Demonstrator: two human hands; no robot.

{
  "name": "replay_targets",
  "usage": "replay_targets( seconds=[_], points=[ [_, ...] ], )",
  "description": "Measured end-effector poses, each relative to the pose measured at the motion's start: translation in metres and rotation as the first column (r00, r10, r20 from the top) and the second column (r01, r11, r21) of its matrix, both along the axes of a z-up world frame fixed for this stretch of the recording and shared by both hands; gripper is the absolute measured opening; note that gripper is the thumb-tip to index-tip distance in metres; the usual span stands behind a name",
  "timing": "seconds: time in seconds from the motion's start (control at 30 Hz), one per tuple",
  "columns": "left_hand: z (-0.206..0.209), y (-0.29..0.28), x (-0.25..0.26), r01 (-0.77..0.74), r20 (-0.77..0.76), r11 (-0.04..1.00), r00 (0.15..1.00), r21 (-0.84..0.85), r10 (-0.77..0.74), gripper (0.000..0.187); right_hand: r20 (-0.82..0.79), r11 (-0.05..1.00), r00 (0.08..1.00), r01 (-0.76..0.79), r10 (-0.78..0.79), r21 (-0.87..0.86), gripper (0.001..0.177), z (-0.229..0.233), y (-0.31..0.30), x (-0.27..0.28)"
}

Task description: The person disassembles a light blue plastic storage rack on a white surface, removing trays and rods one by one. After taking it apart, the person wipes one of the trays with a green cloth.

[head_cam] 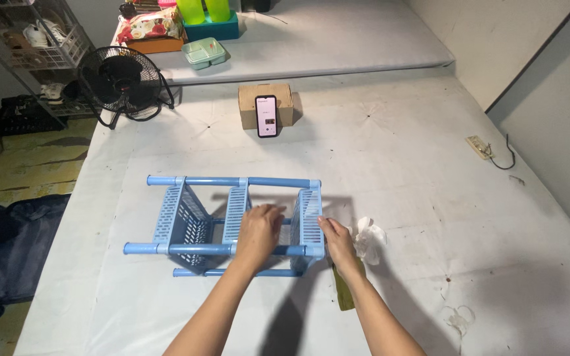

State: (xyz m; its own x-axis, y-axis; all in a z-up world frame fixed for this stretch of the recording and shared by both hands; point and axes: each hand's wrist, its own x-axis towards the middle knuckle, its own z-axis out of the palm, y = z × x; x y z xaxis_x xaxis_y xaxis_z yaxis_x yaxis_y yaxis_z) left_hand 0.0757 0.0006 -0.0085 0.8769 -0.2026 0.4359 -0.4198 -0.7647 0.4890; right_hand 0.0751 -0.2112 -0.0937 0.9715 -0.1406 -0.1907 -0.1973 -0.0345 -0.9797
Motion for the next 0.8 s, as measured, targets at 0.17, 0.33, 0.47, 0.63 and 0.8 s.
replay_targets(
  seconds=[0.17,0.33,0.47,0.63,0.8],
  points=[
    [-0.007,-0.004,0.037,-0.088,0.059,0.996,0.994,0.012,0.087,0.029,0.04,0.993,0.994,0.097,-0.1,0.072,0.034,-0.007,-0.005,0.029],
    [-0.018,-0.018,0.068,-0.049,0.145,0.994,0.989,0.097,0.034,0.032,0.088,0.996,0.994,0.067,-0.072,0.062,0.045,0.001,-0.007,0.06],
    [-0.026,-0.033,0.081,-0.011,0.093,0.993,0.996,0.116,0.0,0.032,0.131,0.992,0.991,0.051,-0.036,-0.113,0.048,0.008,-0.002,0.081],
    [-0.03,-0.042,0.088,-0.047,0.075,0.991,0.996,0.121,0.038,0.032,0.328,0.978,0.944,0.035,0.034,-0.204,0.033,0.009,0.004,0.095],
    [-0.028,-0.041,0.089,-0.072,0.063,0.992,0.996,0.1,0.066,0.033,0.144,0.998,0.989,-0.018,0.027,-0.062,0.03,0.012,0.009,0.097]
  ],
)
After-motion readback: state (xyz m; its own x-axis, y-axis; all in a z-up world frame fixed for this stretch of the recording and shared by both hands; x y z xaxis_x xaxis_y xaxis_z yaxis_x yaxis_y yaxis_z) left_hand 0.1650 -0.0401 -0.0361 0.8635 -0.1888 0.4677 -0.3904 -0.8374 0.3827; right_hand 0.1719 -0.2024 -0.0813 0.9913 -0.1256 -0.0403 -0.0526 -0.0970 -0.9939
